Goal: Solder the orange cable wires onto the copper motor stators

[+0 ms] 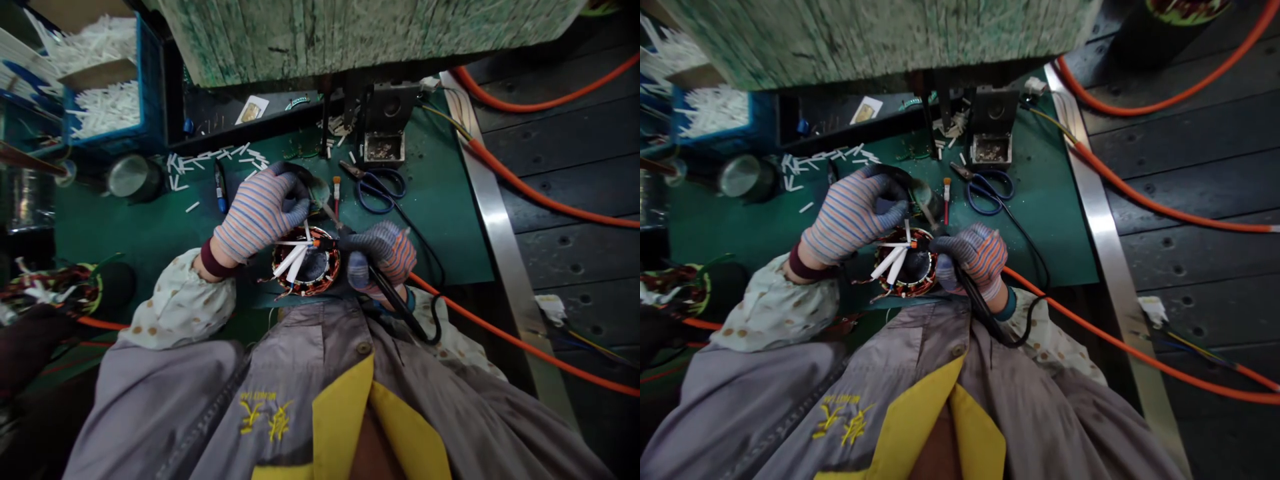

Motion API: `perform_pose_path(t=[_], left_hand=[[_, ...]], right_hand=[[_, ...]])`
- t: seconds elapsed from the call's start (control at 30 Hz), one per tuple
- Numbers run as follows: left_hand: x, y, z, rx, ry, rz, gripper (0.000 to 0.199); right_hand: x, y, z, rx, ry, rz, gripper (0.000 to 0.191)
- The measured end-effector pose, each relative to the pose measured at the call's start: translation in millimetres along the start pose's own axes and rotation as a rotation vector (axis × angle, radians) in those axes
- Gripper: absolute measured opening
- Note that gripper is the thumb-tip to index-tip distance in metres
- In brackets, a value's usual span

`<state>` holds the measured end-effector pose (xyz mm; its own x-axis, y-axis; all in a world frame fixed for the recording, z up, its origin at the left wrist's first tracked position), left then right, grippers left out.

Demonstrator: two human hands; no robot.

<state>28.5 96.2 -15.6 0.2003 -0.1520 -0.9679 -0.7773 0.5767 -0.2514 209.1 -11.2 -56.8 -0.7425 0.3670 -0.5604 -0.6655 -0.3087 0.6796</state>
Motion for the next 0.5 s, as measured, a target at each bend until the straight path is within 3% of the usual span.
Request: perform_pose_path(t=[0.13,0.37,0.5], left_hand=[[0.3,-0.2,1.0,0.005,0.023,0.031,0.020],[1.8,-5.5,3.3,0.007,0.042,0.037,0.022],[0.0,-6.4,1.4,-0.008,0.010,0.028,0.023]], right_hand=[[-4.0,11.5,1.6,-0.102,0.001,0.012,0.034],[6.0,5.1,1.1,-0.057,0.060,-0.026,0.038],[-4.8,12.4,2.1,-0.115,-0.019,0.036,0.037]])
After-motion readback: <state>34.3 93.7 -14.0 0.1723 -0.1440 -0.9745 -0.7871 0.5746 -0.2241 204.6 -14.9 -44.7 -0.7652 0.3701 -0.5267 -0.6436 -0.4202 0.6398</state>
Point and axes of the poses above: each hand's wrist, its own z-axis towards the middle knuckle, its own x-axis out of the palm, y = z × x, the point moved 10 cm from there along z, towards the middle knuckle, and after that the axes turned 13 degrees about x, right-handed, at the moved point
